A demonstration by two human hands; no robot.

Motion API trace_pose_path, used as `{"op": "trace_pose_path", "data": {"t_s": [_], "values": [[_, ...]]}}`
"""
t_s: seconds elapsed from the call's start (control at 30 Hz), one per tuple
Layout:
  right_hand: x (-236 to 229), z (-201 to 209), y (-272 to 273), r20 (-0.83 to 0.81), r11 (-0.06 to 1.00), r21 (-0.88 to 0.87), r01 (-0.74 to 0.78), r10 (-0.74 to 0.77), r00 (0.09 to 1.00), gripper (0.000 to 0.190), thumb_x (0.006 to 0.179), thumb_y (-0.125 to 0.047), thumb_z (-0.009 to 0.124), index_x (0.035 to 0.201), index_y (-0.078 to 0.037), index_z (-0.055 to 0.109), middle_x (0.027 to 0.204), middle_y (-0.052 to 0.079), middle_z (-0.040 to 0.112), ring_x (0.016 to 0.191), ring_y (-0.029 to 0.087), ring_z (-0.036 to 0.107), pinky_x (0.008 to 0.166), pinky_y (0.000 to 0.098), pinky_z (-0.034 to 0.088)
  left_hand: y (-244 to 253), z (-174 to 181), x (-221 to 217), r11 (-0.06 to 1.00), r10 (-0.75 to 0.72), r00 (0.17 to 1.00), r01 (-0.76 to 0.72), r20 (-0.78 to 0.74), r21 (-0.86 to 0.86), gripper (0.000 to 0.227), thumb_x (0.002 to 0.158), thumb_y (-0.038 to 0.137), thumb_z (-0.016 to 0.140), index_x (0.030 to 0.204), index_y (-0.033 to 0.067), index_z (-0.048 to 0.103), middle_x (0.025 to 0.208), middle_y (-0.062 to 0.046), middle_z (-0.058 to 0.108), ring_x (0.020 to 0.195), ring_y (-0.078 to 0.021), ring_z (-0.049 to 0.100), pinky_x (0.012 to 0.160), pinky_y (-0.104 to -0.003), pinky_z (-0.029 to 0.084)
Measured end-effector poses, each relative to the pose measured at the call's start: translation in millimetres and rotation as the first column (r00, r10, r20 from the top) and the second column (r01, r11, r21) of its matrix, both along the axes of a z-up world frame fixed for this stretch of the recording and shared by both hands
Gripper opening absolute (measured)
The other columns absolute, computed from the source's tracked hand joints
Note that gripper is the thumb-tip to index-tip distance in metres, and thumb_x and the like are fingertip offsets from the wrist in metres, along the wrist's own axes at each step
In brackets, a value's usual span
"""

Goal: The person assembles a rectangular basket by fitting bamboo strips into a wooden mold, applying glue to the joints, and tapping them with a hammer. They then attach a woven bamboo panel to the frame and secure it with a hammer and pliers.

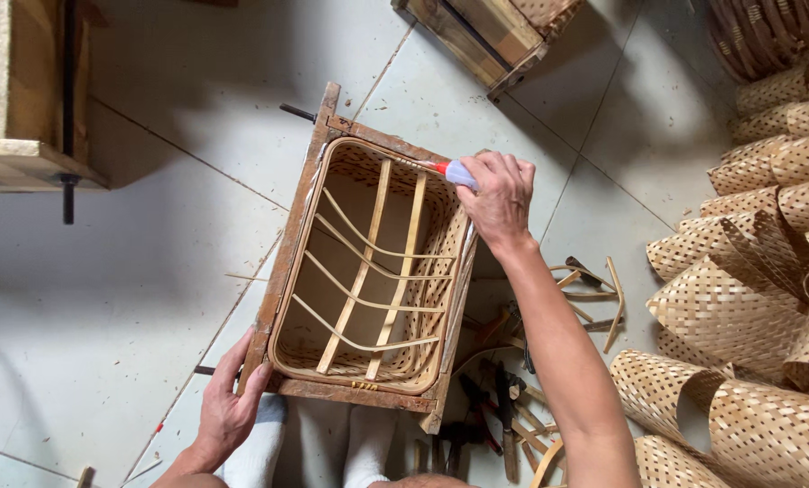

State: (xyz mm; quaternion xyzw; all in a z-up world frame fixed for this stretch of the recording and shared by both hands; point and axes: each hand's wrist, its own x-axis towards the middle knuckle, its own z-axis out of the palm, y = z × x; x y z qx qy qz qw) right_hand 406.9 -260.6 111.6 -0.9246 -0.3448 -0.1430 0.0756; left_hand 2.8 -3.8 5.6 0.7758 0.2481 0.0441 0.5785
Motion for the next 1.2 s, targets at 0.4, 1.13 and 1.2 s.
{"op": "trace_pose_path", "data": {"t_s": [0.4,1.13,1.2], "values": [[-44,-24,78,-0.19,0.883,0.238,-0.405,0.452,0.872,0.026,0.09,-0.02,0.08,0.116,-0.015,0.075,0.122,0.008,0.073,0.115,0.025,0.068,0.103,0.0395,0.053,0,-2,-2,0.999,0.0,0.999,0.002,0.034,-0.054,0.051,0.099,0.019,0.054,0.149,0.0073,0.05,0.145,-0.016,0.059,0.134,-0.0279,0.056,0.112,-0.037,0.04],[-113,-4,126,-0.229,0.617,0.107,-0.78,0.778,0.585,0.03,0.095,-0.005,0.065,0.125,-0.01,0.064,0.142,0.013,0.062,0.134,0.028,0.059,0.11,0.0365,0.048,1,5,-1,0.996,-0.008,0.998,0.013,0.054,-0.083,0.048,0.103,0.02,0.049,0.15,0.0068,0.049,0.142,-0.017,0.06,0.13,-0.027,0.058,0.108,-0.037,0.044],[-112,-10,128,-0.208,0.599,0.076,-0.797,0.792,0.574,0.031,0.095,-0.005,0.065,0.125,-0.012,0.064,0.142,0.013,0.062,0.134,0.028,0.06,0.109,0.0352,0.048,2,6,0,0.996,-0.003,0.999,0.008,0.046,-0.092,0.048,0.103,0.021,0.049,0.15,0.0073,0.049,0.141,-0.017,0.061,0.129,-0.0262,0.059,0.107,-0.037,0.044]]}}
